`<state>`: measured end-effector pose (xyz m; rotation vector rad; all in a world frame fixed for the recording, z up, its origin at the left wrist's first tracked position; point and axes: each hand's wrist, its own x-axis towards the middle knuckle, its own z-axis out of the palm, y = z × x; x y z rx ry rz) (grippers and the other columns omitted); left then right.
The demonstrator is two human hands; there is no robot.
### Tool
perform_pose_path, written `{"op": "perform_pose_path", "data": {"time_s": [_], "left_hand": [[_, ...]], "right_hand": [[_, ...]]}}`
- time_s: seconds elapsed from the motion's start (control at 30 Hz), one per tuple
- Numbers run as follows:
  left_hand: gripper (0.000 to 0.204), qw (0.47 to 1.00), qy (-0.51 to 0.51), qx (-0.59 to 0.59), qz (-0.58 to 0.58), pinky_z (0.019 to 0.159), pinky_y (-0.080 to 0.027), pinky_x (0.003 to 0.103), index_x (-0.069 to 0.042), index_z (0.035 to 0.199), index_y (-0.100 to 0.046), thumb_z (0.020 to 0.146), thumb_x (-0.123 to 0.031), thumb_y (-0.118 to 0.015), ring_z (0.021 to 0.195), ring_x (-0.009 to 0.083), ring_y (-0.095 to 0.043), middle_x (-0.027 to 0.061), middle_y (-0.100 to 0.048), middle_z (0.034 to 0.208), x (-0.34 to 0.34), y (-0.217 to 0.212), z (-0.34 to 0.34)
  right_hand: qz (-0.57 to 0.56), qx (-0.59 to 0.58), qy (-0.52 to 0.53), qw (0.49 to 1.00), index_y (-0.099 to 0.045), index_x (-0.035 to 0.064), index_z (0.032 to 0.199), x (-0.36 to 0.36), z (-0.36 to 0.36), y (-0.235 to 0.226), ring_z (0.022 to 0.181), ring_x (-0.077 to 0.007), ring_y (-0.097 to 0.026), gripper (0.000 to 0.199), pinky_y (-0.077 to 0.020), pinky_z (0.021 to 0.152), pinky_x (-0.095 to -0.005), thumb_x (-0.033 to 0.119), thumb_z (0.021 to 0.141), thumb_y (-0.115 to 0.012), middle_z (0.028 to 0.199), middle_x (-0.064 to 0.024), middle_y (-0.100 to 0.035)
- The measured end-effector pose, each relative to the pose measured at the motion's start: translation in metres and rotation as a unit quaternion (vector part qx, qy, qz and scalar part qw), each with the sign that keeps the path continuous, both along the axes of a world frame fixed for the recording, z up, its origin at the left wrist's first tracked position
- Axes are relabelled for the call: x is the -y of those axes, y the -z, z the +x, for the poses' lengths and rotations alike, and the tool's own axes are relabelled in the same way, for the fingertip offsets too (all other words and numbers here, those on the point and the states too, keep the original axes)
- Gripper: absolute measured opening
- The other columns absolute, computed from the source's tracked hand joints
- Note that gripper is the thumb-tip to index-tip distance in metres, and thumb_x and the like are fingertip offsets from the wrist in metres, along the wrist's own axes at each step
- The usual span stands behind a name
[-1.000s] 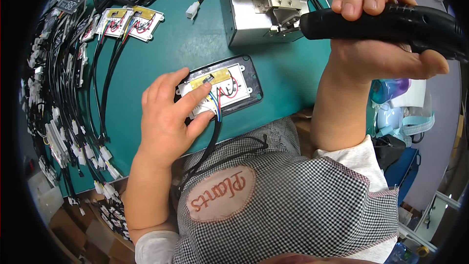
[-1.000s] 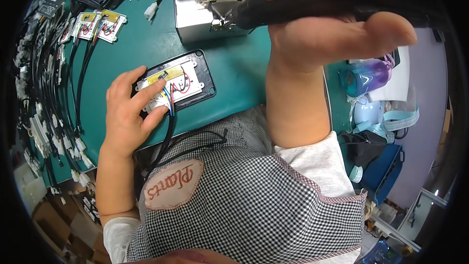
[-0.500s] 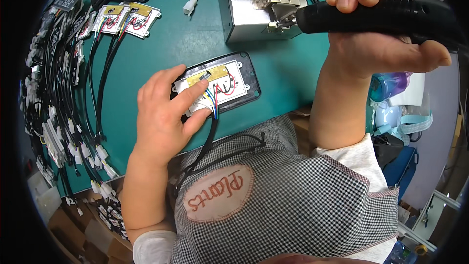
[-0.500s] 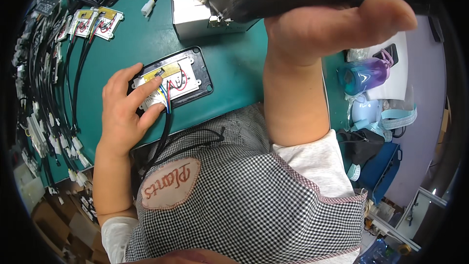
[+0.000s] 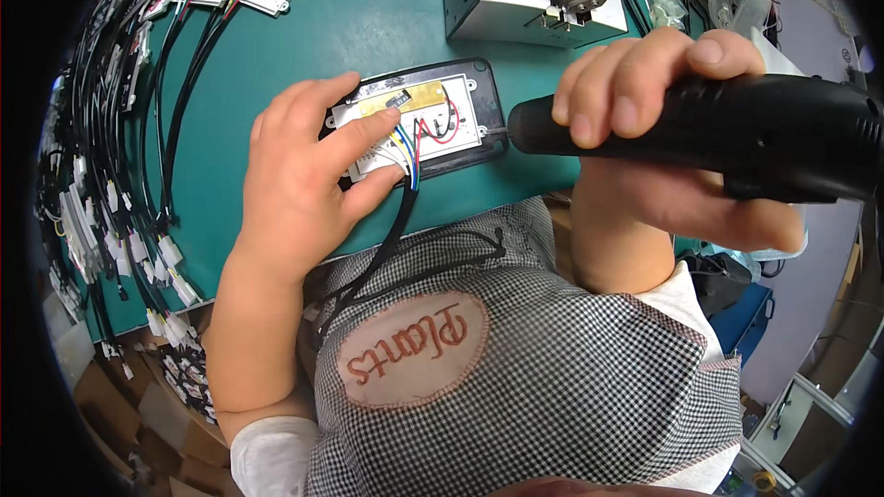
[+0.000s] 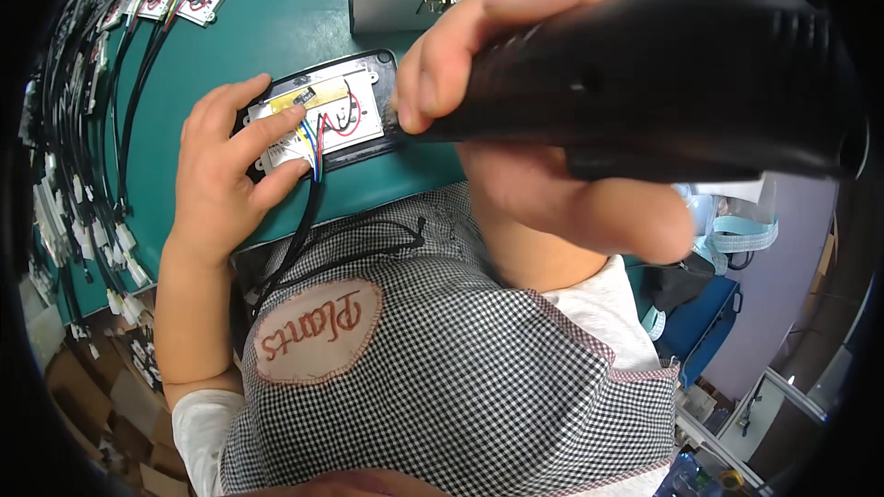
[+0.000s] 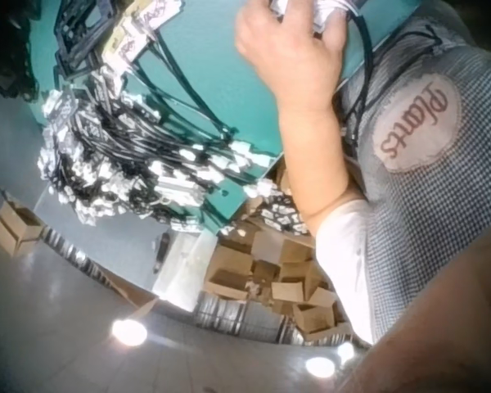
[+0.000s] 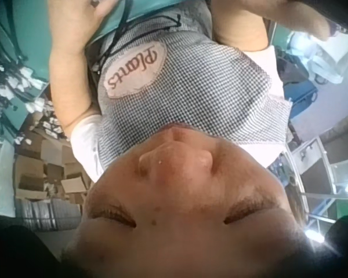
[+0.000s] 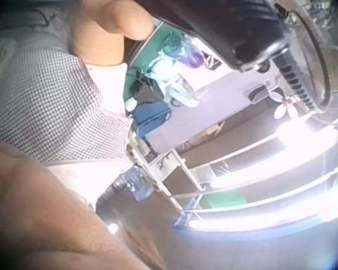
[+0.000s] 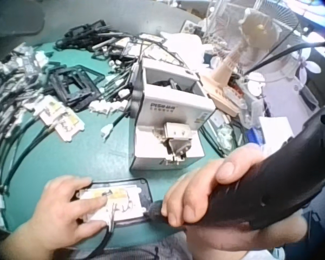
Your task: The person repeatedly picks up small electronic modules with attached wires and places them into a rectangular plastic frame on a green workbench. They use a black handheld tool to press or secure the modules into the frame, then remove them and repeat the process with different units.
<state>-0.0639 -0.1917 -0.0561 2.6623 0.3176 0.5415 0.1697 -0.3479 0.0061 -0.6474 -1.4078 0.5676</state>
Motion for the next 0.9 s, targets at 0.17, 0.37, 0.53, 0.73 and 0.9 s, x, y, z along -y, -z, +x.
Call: {"op": "perform_pose_path", "data": {"time_s": [0.17, 0.37, 0.53, 0.73, 0.9], "left_hand": [[0.049, 1.0, 0.0, 0.005, 0.007, 0.102, -0.046, 0.048, -0.015, 0.115, -0.077, 0.068, -0.02, -0.086, 0.119, 0.0369, -0.059, 0.0154, -0.063, 0.132, -0.001, 0.001, 0.001], [0.05, 1.0, -0.001, 0.007, 0.006, 0.102, -0.046, 0.048, -0.016, 0.116, -0.077, 0.067, -0.02, -0.087, 0.12, 0.0375, -0.058, 0.0147, -0.063, 0.132, 0.0, 0.001, 0.0], [0.053, 1.0, 0.001, 0.007, -0.012, 0.102, -0.046, 0.048, -0.017, 0.117, -0.076, 0.065, -0.019, -0.088, 0.12, 0.0377, -0.057, 0.014, -0.062, 0.133, -0.001, 0.002, -0.002], [0.055, 1.0, 0.002, 0.002, -0.018, 0.102, -0.046, 0.048, -0.017, 0.118, -0.076, 0.064, -0.017, -0.089, 0.121, 0.0375, -0.057, 0.0137, -0.062, 0.134, -0.002, 0.001, -0.003], [0.055, 1.0, 0.0, 0.001, -0.022, 0.103, -0.046, 0.048, -0.018, 0.118, -0.076, 0.065, -0.017, -0.089, 0.122, 0.0375, -0.056, 0.0137, -0.062, 0.135, -0.002, 0.001, -0.005]], "right_hand": [[0.016, -0.013, 0.076, 0.997, -0.046, -0.0017, 0.138, -0.004, -0.015, 0.012, 0.068, -0.0256, -0.066, 0.11, -0.0553, 0.061, -0.0394, 0.091, 0.079, -0.054, 0.089, -0.0146, -0.062], [0.039, 0.005, 0.008, 0.999, -0.046, -0.0005, 0.138, -0.011, -0.001, 0.017, 0.066, -0.0246, -0.064, 0.107, -0.0543, 0.06, -0.0393, 0.089, 0.08, -0.056, 0.09, -0.0143, -0.062], [0.023, -0.003, 0.0, 1.0, -0.047, 0.001, 0.137, -0.005, -0.001, 0.012, 0.067, -0.0242, -0.063, 0.104, -0.0533, 0.061, -0.0398, 0.087, 0.08, -0.058, 0.092, -0.0137, -0.062], [0.013, 0.014, -0.001, 1.0, -0.046, 0.0014, 0.136, -0.008, -0.003, 0.018, 0.067, -0.0235, -0.064, 0.102, -0.0534, 0.06, -0.0389, 0.086, 0.081, -0.059, 0.091, -0.0124, -0.061], [-0.017, 0.062, -0.022, 0.998, -0.045, 0.0015, 0.134, -0.008, -0.006, 0.011, 0.067, -0.023, -0.064, 0.1, -0.0542, 0.059, -0.0375, 0.085, 0.082, -0.059, 0.091, -0.0129, -0.062]]}}
